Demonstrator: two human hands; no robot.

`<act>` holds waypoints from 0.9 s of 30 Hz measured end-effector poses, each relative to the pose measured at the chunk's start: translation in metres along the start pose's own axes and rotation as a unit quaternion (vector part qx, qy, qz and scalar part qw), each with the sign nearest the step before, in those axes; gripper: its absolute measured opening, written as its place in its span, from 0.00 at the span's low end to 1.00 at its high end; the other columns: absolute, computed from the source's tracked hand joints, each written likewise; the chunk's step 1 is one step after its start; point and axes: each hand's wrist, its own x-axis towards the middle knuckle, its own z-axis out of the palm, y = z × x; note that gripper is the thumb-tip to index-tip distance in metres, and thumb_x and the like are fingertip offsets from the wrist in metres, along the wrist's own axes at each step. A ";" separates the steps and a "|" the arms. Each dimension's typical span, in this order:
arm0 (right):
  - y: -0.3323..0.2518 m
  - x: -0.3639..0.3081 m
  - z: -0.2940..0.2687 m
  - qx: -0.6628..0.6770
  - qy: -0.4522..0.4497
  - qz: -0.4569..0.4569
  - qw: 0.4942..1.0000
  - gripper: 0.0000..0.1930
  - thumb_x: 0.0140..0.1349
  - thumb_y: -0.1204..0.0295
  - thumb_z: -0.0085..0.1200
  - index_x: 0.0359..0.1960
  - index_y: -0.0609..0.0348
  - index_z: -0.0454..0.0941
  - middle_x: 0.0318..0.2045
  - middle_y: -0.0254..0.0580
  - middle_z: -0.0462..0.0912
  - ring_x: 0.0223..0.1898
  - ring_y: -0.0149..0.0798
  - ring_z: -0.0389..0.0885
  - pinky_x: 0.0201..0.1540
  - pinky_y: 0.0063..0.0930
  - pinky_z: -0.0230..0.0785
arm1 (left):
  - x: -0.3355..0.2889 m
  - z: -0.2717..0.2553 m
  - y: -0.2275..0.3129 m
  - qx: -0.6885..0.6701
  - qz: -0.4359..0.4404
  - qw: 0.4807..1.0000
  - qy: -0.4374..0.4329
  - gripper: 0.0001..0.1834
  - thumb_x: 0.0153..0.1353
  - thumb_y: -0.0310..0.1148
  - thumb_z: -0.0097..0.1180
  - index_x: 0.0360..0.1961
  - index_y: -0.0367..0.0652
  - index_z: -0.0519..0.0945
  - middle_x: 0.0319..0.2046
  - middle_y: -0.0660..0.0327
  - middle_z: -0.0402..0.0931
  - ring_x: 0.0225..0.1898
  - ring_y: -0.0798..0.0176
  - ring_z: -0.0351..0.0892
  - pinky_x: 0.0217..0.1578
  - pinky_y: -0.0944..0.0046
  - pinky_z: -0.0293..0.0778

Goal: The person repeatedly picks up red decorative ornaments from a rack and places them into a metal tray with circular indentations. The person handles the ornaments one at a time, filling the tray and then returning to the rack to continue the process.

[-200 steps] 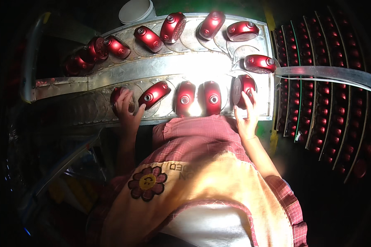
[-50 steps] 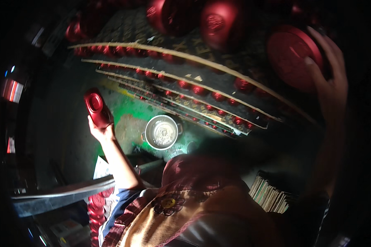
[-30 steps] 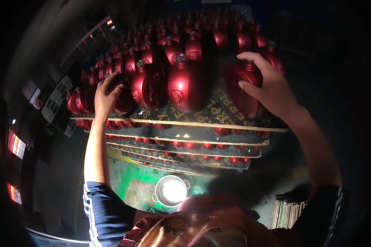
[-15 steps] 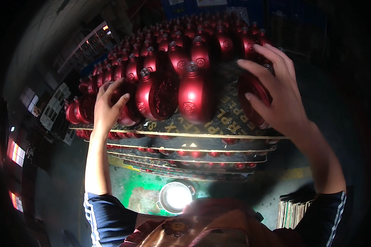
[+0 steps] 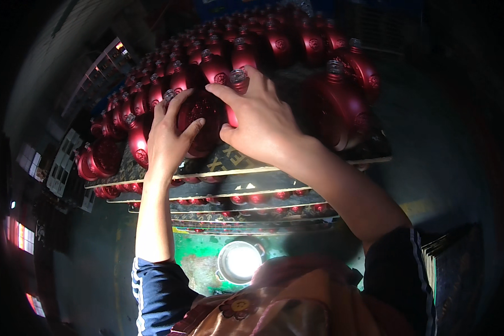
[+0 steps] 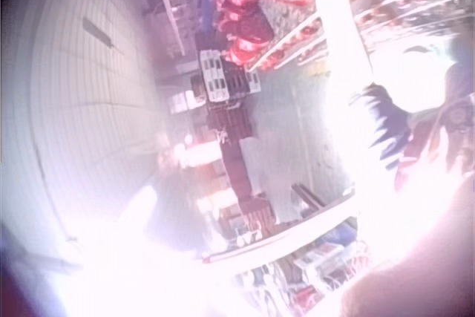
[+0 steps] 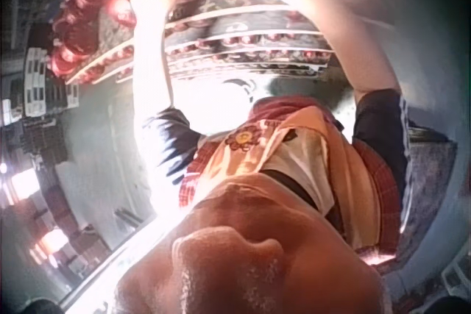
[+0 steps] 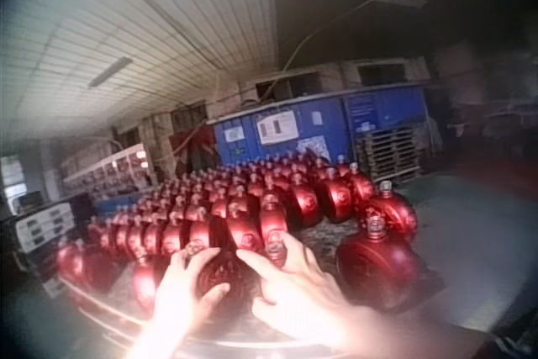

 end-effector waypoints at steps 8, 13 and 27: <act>0.023 -0.017 -0.008 0.091 0.017 -0.054 0.994 0.31 0.53 0.68 0.64 0.61 0.29 0.72 0.62 0.53 0.66 0.57 0.57 0.74 0.58 0.44 0.70 | -0.051 0.012 0.004 -0.060 0.105 0.979 0.165 0.29 0.53 0.30 0.68 0.58 0.52 0.76 0.60 0.45 0.66 0.62 0.43 0.66 0.61 0.51 0.65; 0.037 -0.051 -0.022 0.295 0.082 -0.154 0.940 0.25 0.55 0.78 0.63 0.57 0.56 0.76 0.53 0.45 0.71 0.54 0.41 0.75 0.55 0.32 0.71 | -0.133 -0.012 0.006 -0.174 -0.035 0.943 0.283 0.31 0.54 0.27 0.65 0.61 0.42 0.72 0.60 0.51 0.68 0.61 0.52 0.69 0.63 0.54 0.63; -0.029 -0.142 0.071 0.856 -0.120 0.265 0.427 0.29 0.67 0.65 0.53 0.68 0.53 0.60 0.64 0.43 0.68 0.63 0.43 0.69 0.65 0.44 0.64 | -0.362 0.027 -0.032 -0.783 -0.430 0.178 0.412 0.25 0.63 0.42 0.57 0.59 0.44 0.71 0.53 0.49 0.73 0.53 0.46 0.75 0.47 0.50 0.80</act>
